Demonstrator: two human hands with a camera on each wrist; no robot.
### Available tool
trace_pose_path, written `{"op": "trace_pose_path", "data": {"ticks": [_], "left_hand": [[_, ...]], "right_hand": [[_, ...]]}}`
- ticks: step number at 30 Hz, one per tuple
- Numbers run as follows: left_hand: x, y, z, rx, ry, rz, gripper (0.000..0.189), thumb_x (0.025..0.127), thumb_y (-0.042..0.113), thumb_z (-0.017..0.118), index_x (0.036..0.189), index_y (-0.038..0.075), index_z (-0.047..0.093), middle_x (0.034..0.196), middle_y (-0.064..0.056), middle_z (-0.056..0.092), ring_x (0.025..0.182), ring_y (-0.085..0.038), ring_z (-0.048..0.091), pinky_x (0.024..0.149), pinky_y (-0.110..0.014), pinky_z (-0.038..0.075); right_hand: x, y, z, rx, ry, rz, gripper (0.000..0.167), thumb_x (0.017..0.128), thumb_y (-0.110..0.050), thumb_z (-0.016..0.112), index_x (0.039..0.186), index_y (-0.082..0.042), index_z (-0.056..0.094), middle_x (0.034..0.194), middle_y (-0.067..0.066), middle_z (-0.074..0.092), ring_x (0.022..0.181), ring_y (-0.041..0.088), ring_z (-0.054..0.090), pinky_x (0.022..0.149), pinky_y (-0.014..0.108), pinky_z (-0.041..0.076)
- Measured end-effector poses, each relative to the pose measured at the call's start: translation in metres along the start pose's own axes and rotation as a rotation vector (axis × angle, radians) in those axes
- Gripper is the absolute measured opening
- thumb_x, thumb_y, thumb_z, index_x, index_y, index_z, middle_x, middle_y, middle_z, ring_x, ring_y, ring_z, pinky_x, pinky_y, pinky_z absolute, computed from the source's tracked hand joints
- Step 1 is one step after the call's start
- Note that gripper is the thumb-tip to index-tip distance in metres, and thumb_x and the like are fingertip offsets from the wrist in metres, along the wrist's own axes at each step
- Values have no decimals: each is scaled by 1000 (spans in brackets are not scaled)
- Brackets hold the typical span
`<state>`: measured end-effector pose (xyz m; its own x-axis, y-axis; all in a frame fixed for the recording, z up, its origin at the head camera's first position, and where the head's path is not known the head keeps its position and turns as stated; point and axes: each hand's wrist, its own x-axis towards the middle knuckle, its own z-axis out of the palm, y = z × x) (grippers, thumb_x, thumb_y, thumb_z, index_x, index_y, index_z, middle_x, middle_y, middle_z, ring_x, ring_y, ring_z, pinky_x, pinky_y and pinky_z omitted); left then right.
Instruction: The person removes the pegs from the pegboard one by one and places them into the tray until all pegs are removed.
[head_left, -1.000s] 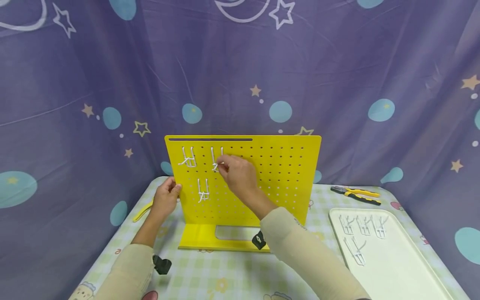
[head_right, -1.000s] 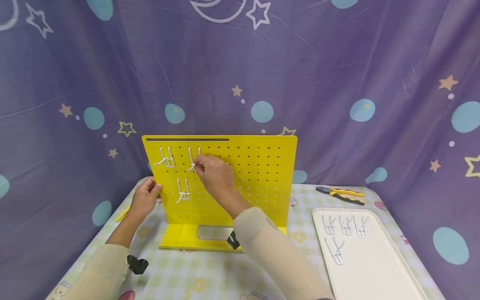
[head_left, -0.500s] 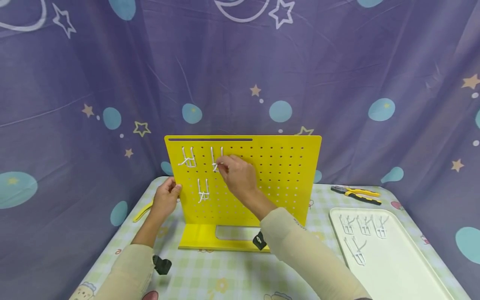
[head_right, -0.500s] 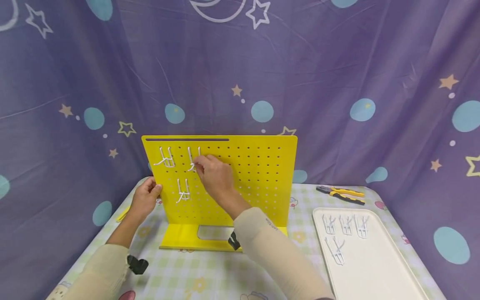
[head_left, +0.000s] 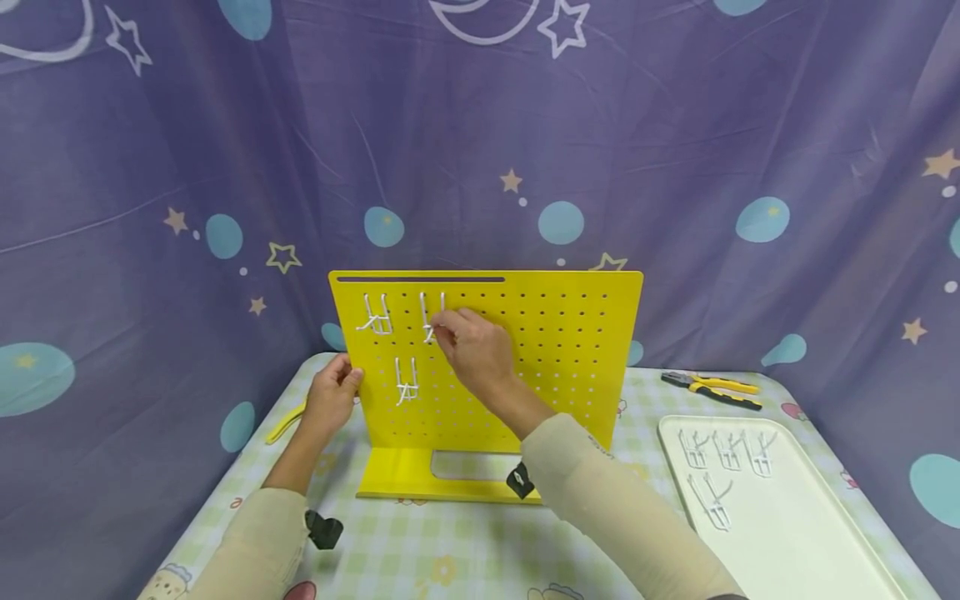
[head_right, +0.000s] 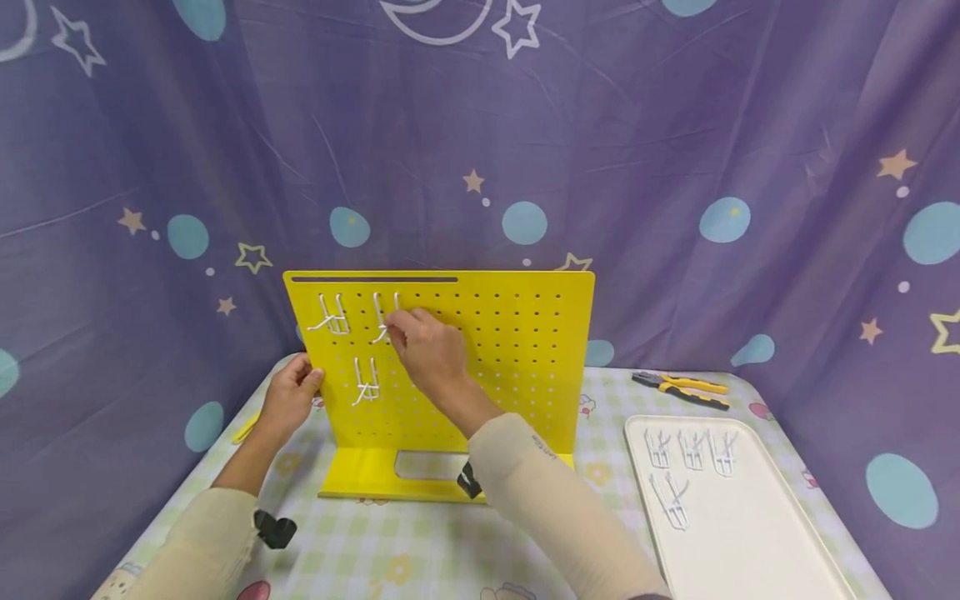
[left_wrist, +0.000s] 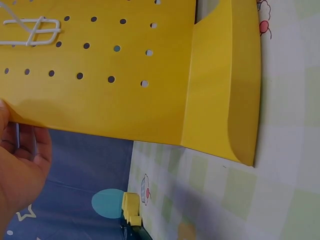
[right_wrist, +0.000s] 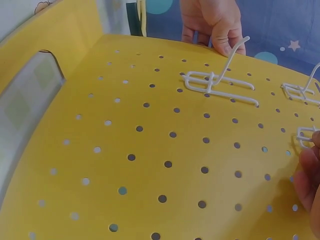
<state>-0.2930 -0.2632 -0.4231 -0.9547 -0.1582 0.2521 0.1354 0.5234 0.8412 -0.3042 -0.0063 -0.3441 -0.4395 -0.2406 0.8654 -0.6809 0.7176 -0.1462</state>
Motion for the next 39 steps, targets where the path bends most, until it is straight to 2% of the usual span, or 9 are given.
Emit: {"op": "trace_pose_path", "data": {"ticks": [10, 16, 27, 39], "left_hand": [[0, -1, 0, 4, -7, -1, 22, 109, 16, 47, 121, 2, 58, 98, -15, 59, 80, -14, 57, 71, -20, 51], [-1, -2, 0, 6, -7, 6, 22, 109, 16, 47, 121, 3, 59, 98, -16, 61, 80, -14, 58, 73, -25, 54], [-2, -2, -3, 30, -17, 22, 24, 110, 22, 46, 121, 5, 59, 96, -14, 60, 83, -16, 59, 73, -21, 52], [-2, 0, -3, 18, -18, 5, 24, 109, 21, 47, 121, 5, 59, 97, -14, 60, 84, -16, 59, 75, -23, 54]], "right_hand": [[2, -1, -6, 22, 4, -22, 7, 96, -19, 72, 91, -19, 77, 80, -5, 73, 61, 10, 65, 53, 19, 49], [-4, 1, -20, 126, -41, -6, 5, 94, -14, 73, 93, -17, 77, 87, -4, 76, 71, 10, 69, 64, 20, 56], [-23, 18, -53, 268, -159, 45, 7, 93, -10, 72, 92, -14, 78, 89, -3, 76, 71, 8, 65, 63, 18, 55], [-51, 47, -85, 241, -211, 69, 4, 92, -13, 74, 90, -15, 76, 82, -4, 72, 66, 6, 60, 61, 20, 53]]}}
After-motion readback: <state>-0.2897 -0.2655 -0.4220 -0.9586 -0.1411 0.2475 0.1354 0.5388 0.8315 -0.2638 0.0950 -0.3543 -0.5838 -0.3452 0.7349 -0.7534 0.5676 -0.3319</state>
